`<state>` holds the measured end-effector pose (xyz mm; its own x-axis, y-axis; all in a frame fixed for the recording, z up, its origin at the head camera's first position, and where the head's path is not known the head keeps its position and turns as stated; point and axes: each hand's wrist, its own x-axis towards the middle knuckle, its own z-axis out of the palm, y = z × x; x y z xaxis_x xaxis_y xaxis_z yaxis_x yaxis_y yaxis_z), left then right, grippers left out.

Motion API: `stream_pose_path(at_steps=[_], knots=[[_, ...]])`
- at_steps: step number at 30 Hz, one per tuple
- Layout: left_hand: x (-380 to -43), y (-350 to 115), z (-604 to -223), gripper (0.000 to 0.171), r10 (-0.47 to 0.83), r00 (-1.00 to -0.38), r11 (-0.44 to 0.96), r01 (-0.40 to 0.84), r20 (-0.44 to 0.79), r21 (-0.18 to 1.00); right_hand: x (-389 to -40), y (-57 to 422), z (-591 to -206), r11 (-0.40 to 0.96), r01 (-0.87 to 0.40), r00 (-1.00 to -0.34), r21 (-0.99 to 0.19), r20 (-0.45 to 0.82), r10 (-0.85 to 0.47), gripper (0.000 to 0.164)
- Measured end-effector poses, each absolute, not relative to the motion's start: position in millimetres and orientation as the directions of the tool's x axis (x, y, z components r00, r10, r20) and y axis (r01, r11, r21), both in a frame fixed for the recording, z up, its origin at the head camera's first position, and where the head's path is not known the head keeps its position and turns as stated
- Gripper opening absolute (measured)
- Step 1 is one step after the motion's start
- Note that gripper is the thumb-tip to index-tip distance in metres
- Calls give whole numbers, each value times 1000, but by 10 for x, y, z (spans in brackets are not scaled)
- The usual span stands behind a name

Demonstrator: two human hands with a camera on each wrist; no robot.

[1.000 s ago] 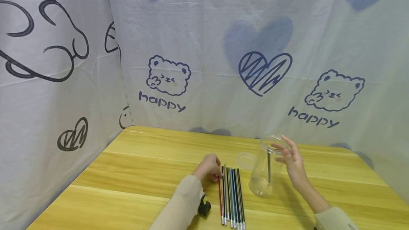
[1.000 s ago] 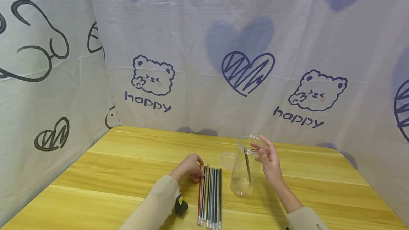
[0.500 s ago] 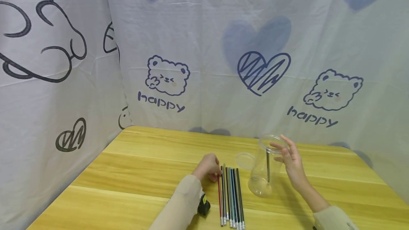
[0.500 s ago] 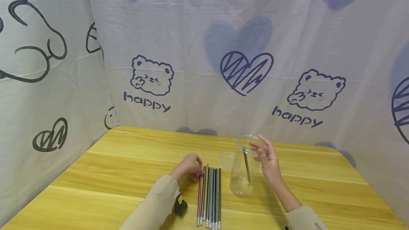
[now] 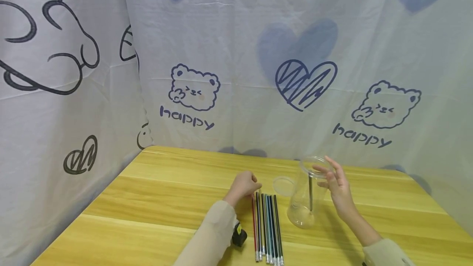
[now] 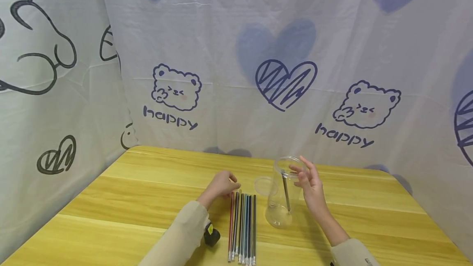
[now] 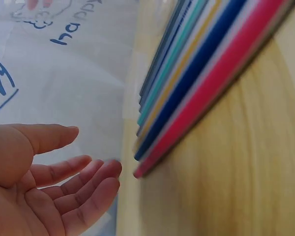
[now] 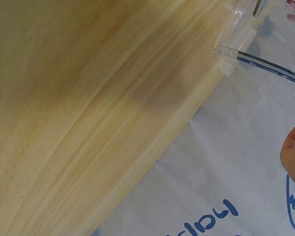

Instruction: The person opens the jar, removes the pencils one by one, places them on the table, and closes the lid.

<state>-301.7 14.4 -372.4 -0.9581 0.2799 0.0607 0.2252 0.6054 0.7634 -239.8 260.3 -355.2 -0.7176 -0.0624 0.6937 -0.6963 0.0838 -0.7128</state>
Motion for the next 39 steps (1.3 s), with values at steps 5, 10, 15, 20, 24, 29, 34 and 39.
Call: stream_pose_path(at_steps=[5, 10, 15, 20, 24, 29, 34, 39], knots=[[-3017, 199, -3640, 19, 272, -956, 607, 256, 105, 752, -2407, 2608, -3558, 83, -698, -716, -711, 695, -65, 37], [-2998, 270, -3558, 22, 301, -934, 593, 343, 194, 728, -2415, 2613, -3566, 74, -702, -712, -708, 699, -68, 37], [-2942, 339, -3449, 20, 311, -913, 558, 399, 263, 728, -2417, 2618, -3574, 64, -704, -710, -708, 700, -70, 37], [-2889, 390, -3351, 21, 318, -890, 487, 449, 327, 749, -2421, 2623, -3580, 60, -707, -708, -705, 703, -74, 37], [-2840, 433, -3266, 20, 329, -840, 426, 539, 431, 726, -2420, 2624, -3575, 58, -708, -706, -704, 704, -73, 37], [-2762, 502, -3151, 22, 357, -738, 375, 674, 572, 636, -2411, 2627, -3574, 65, -709, -705, -702, 705, -74, 37], [-2679, 546, -3064, 24, 386, -688, 363, 725, 614, 585, -2405, 2628, -3575, 76, -703, -712, -707, 699, -72, 37], [-2639, 574, -3034, 26, 421, -660, 384, 751, 623, 537, -2408, 2622, -3577, 62, -706, -709, -706, 702, -75, 37]])
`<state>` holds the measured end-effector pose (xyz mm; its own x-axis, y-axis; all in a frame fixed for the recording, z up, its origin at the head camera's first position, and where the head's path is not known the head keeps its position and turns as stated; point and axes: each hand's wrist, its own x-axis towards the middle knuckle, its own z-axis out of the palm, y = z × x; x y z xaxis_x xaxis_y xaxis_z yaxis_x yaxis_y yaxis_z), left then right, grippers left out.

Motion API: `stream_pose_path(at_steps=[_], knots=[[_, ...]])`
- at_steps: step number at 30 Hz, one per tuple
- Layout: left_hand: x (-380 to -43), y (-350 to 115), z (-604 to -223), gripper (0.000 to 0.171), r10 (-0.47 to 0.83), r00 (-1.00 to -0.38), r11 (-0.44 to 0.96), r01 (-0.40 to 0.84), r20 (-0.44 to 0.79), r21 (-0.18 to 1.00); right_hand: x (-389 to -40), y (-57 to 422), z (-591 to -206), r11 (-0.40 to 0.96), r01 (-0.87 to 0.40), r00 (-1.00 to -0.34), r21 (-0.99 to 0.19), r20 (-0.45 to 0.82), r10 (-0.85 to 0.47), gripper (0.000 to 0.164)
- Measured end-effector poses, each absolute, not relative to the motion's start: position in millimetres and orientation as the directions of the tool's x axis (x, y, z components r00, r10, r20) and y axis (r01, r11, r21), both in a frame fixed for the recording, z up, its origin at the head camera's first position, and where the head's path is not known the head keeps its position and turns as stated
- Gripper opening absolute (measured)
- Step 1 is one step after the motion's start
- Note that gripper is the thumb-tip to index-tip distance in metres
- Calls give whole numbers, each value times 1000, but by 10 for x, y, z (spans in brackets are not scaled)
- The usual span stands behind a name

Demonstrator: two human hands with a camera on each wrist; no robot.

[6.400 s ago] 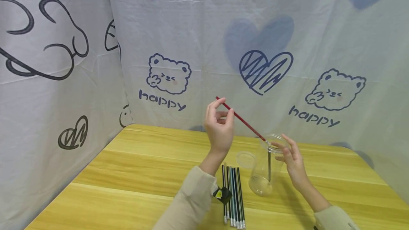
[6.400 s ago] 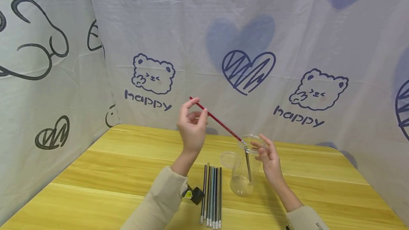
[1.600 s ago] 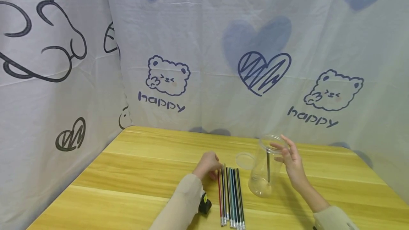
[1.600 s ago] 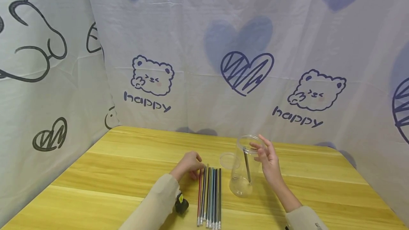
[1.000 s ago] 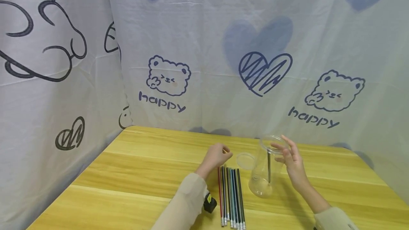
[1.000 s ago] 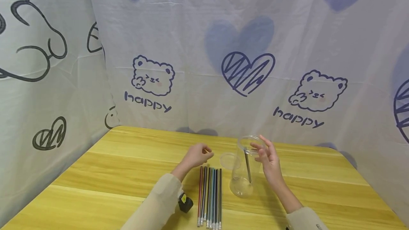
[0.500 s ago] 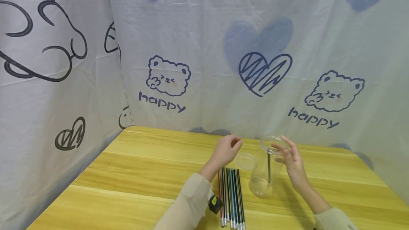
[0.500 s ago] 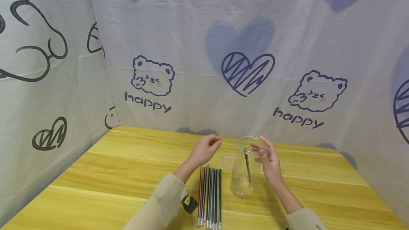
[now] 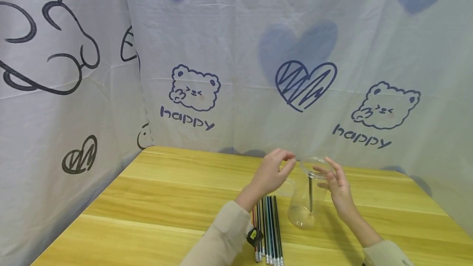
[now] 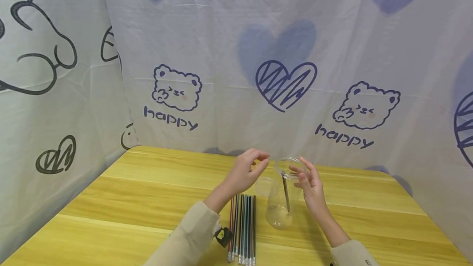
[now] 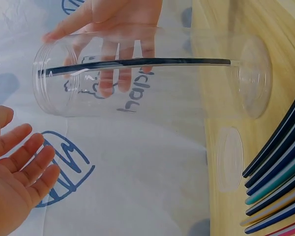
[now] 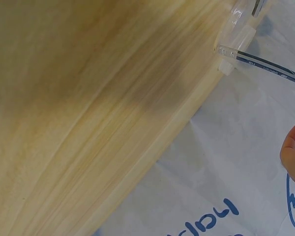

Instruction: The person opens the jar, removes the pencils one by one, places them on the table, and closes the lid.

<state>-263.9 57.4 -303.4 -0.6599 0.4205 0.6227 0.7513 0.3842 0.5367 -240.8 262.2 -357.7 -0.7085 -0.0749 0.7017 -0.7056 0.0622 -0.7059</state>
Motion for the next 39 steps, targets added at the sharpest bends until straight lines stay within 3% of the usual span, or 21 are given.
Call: stream_pose_path(at_steps=[19, 39], knots=[[-2635, 662, -3028, 31, 593, -495, 487, 848, 636, 206, -2423, 2612, -3573, 75, -704, -710, -706, 699, -81, 37], [-2596, 830, -2977, 29, 661, -520, 569, 817, 541, 91, -2417, 2622, -3568, 63, -699, -715, -712, 694, -82, 37]])
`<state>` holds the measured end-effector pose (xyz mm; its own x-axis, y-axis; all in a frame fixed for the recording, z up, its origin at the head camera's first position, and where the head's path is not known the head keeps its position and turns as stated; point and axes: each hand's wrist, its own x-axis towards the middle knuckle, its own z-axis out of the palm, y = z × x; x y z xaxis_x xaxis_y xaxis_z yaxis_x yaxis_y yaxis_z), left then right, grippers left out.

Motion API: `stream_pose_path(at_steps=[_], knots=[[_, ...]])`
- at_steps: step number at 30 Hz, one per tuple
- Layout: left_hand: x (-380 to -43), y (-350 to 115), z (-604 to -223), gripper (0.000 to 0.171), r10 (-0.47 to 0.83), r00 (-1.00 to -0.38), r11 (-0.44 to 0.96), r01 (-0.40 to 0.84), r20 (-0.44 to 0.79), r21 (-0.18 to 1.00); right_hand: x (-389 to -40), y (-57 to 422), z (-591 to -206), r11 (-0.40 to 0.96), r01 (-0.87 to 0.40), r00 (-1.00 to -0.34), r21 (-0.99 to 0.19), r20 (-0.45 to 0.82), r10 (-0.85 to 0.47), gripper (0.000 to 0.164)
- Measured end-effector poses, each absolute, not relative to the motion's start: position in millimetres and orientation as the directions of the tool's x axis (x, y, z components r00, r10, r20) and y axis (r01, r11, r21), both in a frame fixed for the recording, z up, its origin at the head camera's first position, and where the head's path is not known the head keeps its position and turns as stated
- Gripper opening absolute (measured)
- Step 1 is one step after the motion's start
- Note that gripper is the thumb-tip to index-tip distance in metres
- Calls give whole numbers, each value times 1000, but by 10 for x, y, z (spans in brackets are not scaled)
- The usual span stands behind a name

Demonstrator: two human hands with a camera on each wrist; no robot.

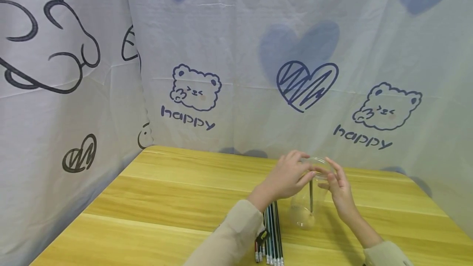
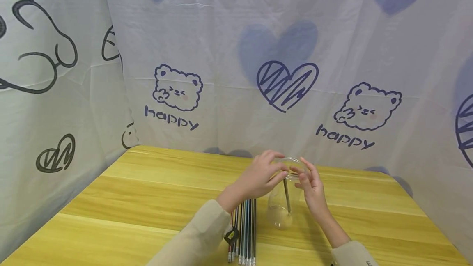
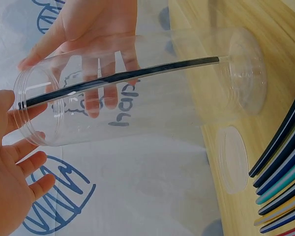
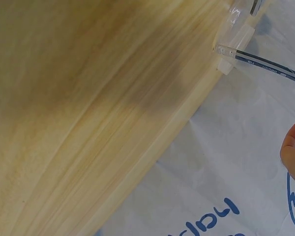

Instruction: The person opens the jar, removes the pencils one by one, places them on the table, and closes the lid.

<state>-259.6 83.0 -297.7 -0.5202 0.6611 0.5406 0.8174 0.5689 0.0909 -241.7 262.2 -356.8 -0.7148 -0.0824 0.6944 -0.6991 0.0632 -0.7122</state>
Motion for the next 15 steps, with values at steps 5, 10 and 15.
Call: stream_pose_path(at_steps=[5, 10, 15], knots=[[-2586, 857, -2984, 29, 670, -516, 563, 822, 534, 88, -2413, 2626, -3575, 70, -703, -711, -708, 698, -87, 37], [-2591, 879, -3005, 29, 671, -519, 554, 826, 529, 107, -2408, 2626, -3575, 74, -704, -710, -706, 698, -92, 38], [-2609, 893, -3011, 28, 677, -502, 543, 834, 538, 95, -2407, 2623, -3572, 72, -700, -714, -710, 695, -87, 38]])
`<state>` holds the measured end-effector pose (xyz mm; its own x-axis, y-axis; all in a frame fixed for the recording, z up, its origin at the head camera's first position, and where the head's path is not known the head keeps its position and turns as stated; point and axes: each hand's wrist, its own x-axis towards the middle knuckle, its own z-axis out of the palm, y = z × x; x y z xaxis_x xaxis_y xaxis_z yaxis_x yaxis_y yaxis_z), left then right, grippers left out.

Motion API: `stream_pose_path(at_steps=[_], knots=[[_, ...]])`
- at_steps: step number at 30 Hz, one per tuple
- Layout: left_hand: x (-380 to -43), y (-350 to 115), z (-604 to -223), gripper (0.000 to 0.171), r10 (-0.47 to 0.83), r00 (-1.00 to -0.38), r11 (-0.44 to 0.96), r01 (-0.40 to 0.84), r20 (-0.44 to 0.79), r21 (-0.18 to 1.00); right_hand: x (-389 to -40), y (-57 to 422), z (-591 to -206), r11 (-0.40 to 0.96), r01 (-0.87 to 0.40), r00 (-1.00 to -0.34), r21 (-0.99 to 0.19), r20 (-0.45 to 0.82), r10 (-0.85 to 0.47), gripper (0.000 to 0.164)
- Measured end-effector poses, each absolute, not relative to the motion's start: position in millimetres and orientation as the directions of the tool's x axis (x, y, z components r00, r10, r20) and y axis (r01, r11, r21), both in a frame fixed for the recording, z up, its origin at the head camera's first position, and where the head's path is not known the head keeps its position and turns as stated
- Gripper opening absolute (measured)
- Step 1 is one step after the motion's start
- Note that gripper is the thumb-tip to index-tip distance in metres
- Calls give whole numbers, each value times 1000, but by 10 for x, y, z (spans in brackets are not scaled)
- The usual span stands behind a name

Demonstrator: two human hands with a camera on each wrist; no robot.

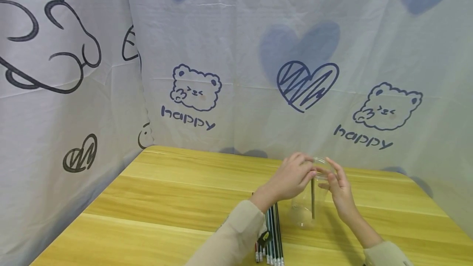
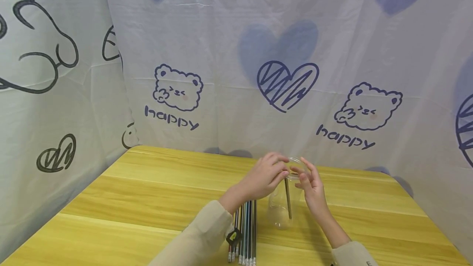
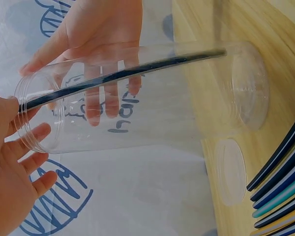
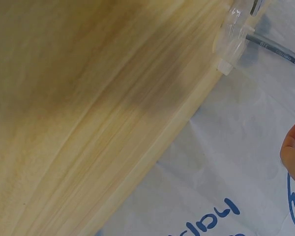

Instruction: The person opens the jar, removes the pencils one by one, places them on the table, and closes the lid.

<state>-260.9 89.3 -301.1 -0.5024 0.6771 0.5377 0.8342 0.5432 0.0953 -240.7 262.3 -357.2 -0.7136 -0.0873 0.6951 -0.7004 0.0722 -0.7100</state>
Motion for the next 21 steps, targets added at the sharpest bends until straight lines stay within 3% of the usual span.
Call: stream_pose_path(at_steps=[7, 16, 21], knots=[[-2620, 895, -2990, 23, 684, -511, 518, 843, 520, 146, -2406, 2624, -3569, 75, -695, -719, -716, 690, -82, 38], [-2624, 870, -2934, 21, 689, -518, 533, 836, 506, 130, -2401, 2621, -3571, 85, -686, -728, -723, 681, -81, 38], [-2614, 849, -2910, 20, 661, -547, 513, 829, 514, 223, -2402, 2622, -3577, 93, -686, -728, -722, 681, -84, 38]])
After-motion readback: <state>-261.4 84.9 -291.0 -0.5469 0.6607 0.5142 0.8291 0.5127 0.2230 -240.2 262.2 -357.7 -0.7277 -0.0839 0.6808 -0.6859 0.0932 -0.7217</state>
